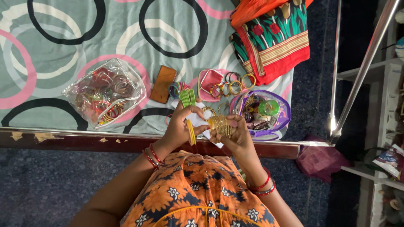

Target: The person sorts and arranges bangles from a purple bag onto a mirrored surface. They handle multiple bangles, separating them by color and style, and place them in neat piles on the table.

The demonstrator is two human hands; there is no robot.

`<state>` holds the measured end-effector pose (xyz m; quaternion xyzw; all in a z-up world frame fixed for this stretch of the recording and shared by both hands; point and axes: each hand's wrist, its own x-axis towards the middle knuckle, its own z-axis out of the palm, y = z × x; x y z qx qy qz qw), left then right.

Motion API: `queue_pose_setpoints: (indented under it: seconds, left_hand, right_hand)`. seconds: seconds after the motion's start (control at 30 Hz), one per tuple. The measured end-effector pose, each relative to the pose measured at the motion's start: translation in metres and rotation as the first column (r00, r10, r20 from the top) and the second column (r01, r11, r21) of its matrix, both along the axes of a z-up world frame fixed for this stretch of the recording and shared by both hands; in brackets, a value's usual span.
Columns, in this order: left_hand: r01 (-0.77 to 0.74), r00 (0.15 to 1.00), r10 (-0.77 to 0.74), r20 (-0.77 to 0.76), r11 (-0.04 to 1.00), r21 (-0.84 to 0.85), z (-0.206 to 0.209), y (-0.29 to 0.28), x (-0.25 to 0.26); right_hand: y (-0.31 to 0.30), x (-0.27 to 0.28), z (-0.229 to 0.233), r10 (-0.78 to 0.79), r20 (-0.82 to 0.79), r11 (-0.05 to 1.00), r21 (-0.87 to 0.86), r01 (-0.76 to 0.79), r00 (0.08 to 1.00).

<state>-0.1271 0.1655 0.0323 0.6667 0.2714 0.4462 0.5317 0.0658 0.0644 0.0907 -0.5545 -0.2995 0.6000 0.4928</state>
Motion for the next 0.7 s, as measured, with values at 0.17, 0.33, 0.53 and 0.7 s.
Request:
queue_pose_setpoints:
  seconds: [0.17,0.33,0.53,0.7]
  left_hand:
    - [-0.024,0.999,0.024,-0.029,1.0,0.018,0.005,-0.001,-0.003]
    - [-0.015,0.998,0.013,-0.065,0.999,-0.028,0.003,-0.007,-0.002]
    - [-0.044,0.993,0.056,-0.1,0.992,0.115,0.003,-0.007,-0.001]
    - [0.004,0.99,0.005,-0.139,0.998,0.062,-0.001,-0.014,-0.002]
  right_hand:
    - [-0.005,-0.005,-0.002,0.072,0.068,0.997,0.034,-0.075,0.995]
    - [-0.011,-0.01,-0.021,0.171,0.346,0.979,0.043,-0.198,0.923]
    - [-0.015,-0.018,-0.025,0.053,0.006,0.998,0.029,-0.053,0.999]
    - [-0.019,-0.034,-0.01,0.174,0.057,0.985,0.007,-0.174,0.983]
